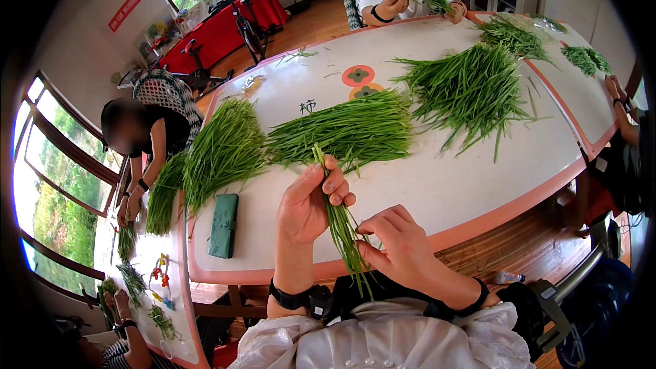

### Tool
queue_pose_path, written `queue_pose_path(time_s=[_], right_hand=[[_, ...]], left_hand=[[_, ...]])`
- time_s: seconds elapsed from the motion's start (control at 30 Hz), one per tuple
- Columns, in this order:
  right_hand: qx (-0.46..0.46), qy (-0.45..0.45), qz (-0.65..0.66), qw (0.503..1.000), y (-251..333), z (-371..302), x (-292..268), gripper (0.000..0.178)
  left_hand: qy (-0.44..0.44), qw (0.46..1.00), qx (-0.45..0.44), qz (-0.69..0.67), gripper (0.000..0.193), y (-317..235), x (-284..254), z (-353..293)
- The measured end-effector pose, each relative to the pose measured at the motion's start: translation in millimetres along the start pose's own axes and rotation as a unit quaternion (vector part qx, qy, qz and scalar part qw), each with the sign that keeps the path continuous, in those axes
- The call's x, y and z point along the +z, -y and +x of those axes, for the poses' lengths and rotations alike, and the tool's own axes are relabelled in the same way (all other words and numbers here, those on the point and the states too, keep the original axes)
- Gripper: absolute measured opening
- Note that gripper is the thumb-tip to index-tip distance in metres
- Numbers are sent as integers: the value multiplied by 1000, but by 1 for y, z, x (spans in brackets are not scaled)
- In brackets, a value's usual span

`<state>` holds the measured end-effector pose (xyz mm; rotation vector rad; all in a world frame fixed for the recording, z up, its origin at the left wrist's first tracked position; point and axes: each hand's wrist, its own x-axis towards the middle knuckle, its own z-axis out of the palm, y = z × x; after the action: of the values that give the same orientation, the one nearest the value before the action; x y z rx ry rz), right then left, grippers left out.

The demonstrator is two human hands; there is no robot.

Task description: The person cleans and sorts long green stalks by hand while sitting at a table with other people. The person pulls individual stalks from a pile, removes small pieces or outer layers, and gathers them into bundles.

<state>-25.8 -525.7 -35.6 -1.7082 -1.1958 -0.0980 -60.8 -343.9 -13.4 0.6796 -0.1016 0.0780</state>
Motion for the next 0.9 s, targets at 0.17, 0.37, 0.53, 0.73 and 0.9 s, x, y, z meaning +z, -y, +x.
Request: queue_pose_path(time_s=[0.17,0.37,0.53,0.73,0.9], right_hand=[[6,-14,-4,1000,-2,1,5,16],[37,-15,68,997,-6,2,6,11],[82,-47,114,989,-13,-4,3,10],[252,92,182,946,-21,-28,-33,14],[319,174,209,908,-26,-59,-65,17]], left_hand=[[-24,1000,4,-5,17,-1,0,-2],[-15,1000,-1,2,16,-4,-2,-6],[1,1000,-11,-1,16,-4,-3,-8],[-11,1000,-4,-20,15,-7,-9,-12],[-8,1000,16,-25,14,-14,-15,-13]])
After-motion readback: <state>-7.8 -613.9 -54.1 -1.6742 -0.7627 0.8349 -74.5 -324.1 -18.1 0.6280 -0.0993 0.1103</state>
